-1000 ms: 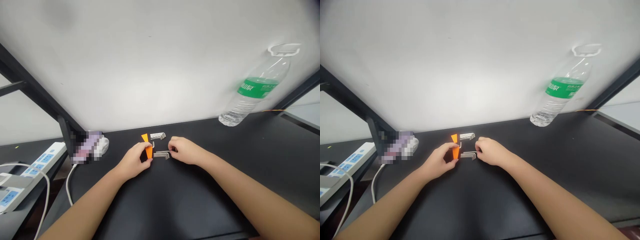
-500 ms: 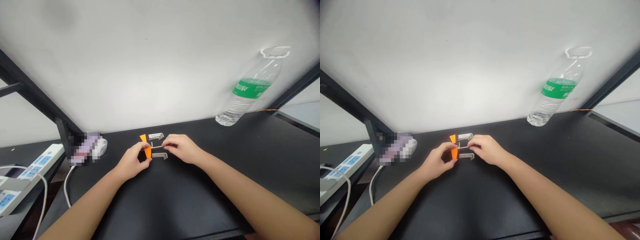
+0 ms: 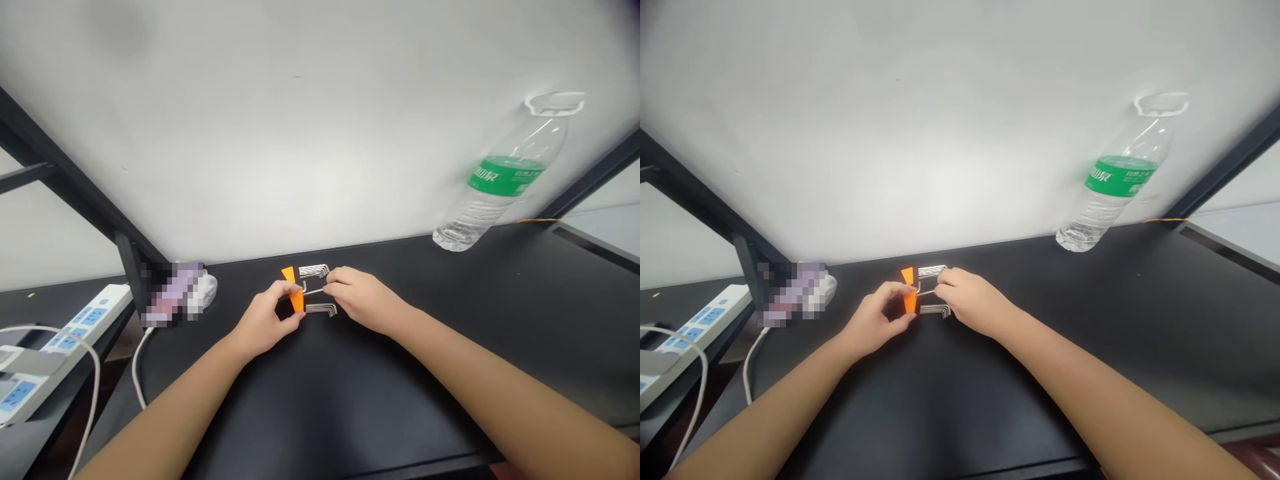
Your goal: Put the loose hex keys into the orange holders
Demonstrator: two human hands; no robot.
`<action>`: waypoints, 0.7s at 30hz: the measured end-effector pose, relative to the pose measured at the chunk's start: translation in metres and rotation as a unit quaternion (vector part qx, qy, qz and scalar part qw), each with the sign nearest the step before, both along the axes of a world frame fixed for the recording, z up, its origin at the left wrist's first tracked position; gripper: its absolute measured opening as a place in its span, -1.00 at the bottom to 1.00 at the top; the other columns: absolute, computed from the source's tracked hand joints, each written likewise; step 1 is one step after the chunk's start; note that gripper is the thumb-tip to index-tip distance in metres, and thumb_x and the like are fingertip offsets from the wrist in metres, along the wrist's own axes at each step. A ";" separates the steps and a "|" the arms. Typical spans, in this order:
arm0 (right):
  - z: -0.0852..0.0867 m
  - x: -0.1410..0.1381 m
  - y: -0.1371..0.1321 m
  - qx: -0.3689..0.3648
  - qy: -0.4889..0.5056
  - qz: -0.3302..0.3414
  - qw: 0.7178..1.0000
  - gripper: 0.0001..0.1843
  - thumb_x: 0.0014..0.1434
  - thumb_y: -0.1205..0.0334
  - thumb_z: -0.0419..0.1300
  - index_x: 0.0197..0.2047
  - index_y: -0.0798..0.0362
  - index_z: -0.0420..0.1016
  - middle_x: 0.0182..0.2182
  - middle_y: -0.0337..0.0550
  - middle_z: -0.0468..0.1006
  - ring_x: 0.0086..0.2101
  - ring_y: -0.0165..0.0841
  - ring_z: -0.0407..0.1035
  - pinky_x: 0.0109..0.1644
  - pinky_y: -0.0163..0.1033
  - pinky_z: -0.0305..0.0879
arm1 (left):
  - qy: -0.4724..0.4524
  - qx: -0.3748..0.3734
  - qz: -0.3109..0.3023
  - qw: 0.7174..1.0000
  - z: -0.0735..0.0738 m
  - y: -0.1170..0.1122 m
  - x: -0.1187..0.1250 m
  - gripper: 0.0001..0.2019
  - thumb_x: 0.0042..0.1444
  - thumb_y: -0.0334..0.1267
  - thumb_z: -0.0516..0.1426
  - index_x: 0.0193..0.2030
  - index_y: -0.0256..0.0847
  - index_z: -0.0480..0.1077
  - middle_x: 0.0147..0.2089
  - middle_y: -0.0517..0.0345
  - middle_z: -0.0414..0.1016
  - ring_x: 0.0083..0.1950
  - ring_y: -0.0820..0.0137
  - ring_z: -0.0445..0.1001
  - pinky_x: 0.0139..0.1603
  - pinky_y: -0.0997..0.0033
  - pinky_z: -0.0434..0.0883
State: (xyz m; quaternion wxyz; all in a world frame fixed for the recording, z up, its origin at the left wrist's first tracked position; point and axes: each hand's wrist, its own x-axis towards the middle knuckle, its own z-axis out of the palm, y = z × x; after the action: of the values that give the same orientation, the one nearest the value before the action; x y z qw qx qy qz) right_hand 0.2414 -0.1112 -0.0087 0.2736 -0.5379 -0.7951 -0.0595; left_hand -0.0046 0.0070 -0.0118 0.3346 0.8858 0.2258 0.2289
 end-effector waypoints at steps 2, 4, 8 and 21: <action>0.000 0.000 -0.001 0.008 -0.021 0.000 1.000 -0.67 0.31 0.52 0.05 -0.08 0.02 0.58 -0.07 -0.03 0.55 -0.14 -0.27 0.39 -0.10 -0.20 0.38 | -0.005 0.001 0.001 1.000 0.000 0.000 0.000 -0.60 0.19 -0.20 0.27 0.15 -0.02 0.35 0.14 0.17 0.54 0.18 0.27 0.54 0.30 0.15 0.47; 0.000 -0.001 -0.001 0.016 -0.036 0.004 0.999 -0.67 0.31 0.52 0.04 -0.08 0.03 0.58 -0.07 -0.03 0.56 -0.15 -0.26 0.38 -0.10 -0.18 0.38 | -0.010 -0.003 0.004 1.000 0.000 0.000 0.000 -0.61 0.19 -0.21 0.27 0.14 -0.03 0.36 0.13 0.15 0.54 0.18 0.27 0.54 0.30 0.13 0.48; 0.001 -0.001 -0.002 0.034 -0.049 0.011 0.998 -0.68 0.31 0.52 0.04 -0.10 0.03 0.56 -0.09 -0.04 0.56 -0.17 -0.27 0.36 -0.11 -0.18 0.37 | -0.027 -0.020 0.002 0.999 -0.002 0.000 0.001 -0.61 0.18 -0.21 0.28 0.13 -0.05 0.36 0.13 0.13 0.54 0.18 0.27 0.55 0.28 0.14 0.50; -0.001 -0.003 -0.001 0.052 -0.036 0.011 0.998 -0.73 0.32 0.51 0.06 -0.14 0.06 0.55 -0.01 -0.01 0.53 -0.10 -0.26 0.40 -0.14 -0.21 0.39 | -0.046 -0.038 -0.032 0.998 0.000 -0.004 0.001 -0.65 0.18 -0.20 0.29 0.06 -0.09 0.33 0.16 0.08 0.54 0.23 0.26 0.53 0.32 0.12 0.48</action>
State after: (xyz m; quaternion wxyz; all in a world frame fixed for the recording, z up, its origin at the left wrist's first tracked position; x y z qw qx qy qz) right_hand 0.2385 -0.1124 -0.0097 0.2728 -0.5114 -0.8064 -0.1174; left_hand -0.0037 0.0032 -0.0118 0.3851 0.8679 0.1898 0.2498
